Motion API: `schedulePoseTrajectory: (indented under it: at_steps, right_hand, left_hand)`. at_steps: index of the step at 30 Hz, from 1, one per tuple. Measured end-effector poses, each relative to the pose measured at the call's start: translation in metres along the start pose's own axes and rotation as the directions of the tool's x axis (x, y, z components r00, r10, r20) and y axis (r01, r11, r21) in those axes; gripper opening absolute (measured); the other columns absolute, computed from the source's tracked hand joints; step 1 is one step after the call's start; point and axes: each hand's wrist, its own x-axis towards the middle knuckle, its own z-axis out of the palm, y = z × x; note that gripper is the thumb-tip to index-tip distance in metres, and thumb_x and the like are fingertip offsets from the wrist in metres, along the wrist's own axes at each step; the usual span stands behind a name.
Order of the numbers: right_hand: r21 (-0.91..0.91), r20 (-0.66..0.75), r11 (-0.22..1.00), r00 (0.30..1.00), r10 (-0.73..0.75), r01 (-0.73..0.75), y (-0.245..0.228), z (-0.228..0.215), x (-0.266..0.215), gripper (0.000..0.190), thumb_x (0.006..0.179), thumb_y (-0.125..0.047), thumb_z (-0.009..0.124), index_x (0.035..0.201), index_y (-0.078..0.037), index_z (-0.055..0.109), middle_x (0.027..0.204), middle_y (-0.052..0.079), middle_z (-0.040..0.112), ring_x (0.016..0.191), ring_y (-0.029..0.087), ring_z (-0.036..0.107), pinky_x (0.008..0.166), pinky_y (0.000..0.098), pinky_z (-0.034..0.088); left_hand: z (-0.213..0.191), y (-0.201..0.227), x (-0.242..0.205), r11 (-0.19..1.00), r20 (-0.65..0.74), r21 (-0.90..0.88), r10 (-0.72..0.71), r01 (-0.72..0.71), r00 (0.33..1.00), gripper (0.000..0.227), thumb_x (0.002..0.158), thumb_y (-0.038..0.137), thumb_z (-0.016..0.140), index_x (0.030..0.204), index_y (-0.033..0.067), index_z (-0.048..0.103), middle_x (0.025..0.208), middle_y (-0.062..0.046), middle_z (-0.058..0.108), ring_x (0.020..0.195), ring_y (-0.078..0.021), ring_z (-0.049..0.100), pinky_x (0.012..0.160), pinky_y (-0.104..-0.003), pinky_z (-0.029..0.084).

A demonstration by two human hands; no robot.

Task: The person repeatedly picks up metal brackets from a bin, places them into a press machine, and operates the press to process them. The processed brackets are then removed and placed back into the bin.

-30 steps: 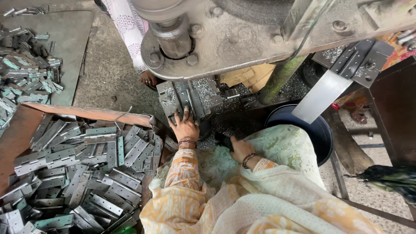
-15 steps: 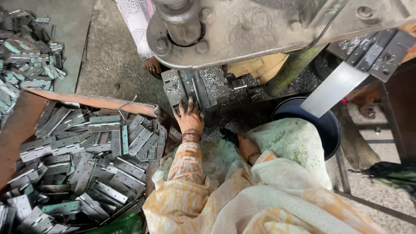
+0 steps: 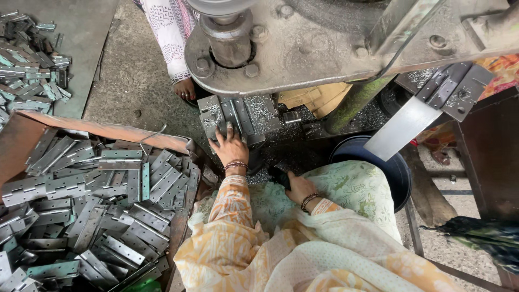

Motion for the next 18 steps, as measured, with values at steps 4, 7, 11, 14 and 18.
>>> schedulePoseTrajectory:
  at_steps: [4,7,11,14,18]
  right_hand:
    - [0.070,-0.097,0.998,0.995,0.005,0.002,0.015,0.042,-0.002,0.046,0.084,-0.024,0.073,0.124,-0.009,0.055,0.093,0.023,0.074,0.085,0.045,0.071,0.079,0.0557,0.057]
    - [0.088,-0.054,0.995,0.997,0.056,-0.051,0.026,0.063,0.008,0.053,0.084,-0.025,0.073,0.131,-0.009,0.053,0.096,0.023,0.074,0.087,0.044,0.072,0.076,0.0549,0.059]
    - [0.122,-0.085,0.992,0.996,0.016,-0.006,0.029,0.067,0.010,0.055,0.082,-0.022,0.074,0.130,-0.009,0.051,0.098,0.022,0.074,0.089,0.045,0.071,0.077,0.0556,0.058]
    - [0.082,-0.092,0.997,0.996,0.020,-0.012,0.016,0.049,0.005,0.058,0.081,-0.022,0.075,0.132,-0.011,0.050,0.098,0.023,0.073,0.091,0.046,0.070,0.078,0.0563,0.057]
    - [0.043,0.006,0.999,1.000,0.020,-0.020,0.004,0.009,-0.001,0.052,0.083,-0.022,0.072,0.128,-0.010,0.049,0.095,0.023,0.072,0.091,0.045,0.070,0.078,0.0559,0.056]
  left_hand:
    - [0.009,-0.002,-0.001,0.999,-0.017,0.049,0.024,-0.024,1.000,0.041,0.102,0.046,0.053,0.132,0.0231,0.068,0.165,0.006,0.041,0.155,-0.0333,0.024,0.122,-0.066,0.016]
    - [0.012,-0.009,-0.007,0.997,-0.145,-0.010,0.068,-0.070,0.987,0.051,0.098,0.048,0.053,0.140,0.0214,0.064,0.160,0.004,0.044,0.153,-0.0343,0.025,0.121,-0.066,0.017]
    - [0.011,-0.005,-0.024,0.996,-0.033,-0.020,0.090,-0.091,0.995,0.050,0.104,0.051,0.044,0.142,0.0235,0.060,0.163,0.003,0.037,0.155,-0.0343,0.018,0.123,-0.066,0.013]
    - [0.005,-0.003,-0.038,0.995,0.010,0.043,0.093,-0.094,0.996,0.054,0.104,0.052,0.041,0.147,0.0227,0.056,0.167,0.004,0.029,0.156,-0.0352,0.013,0.122,-0.067,0.010]
    - [0.004,0.001,-0.037,0.996,0.066,0.027,0.081,-0.083,0.995,0.056,0.102,0.053,0.039,0.149,0.0244,0.052,0.168,0.007,0.021,0.157,-0.0349,0.005,0.120,-0.070,0.006]
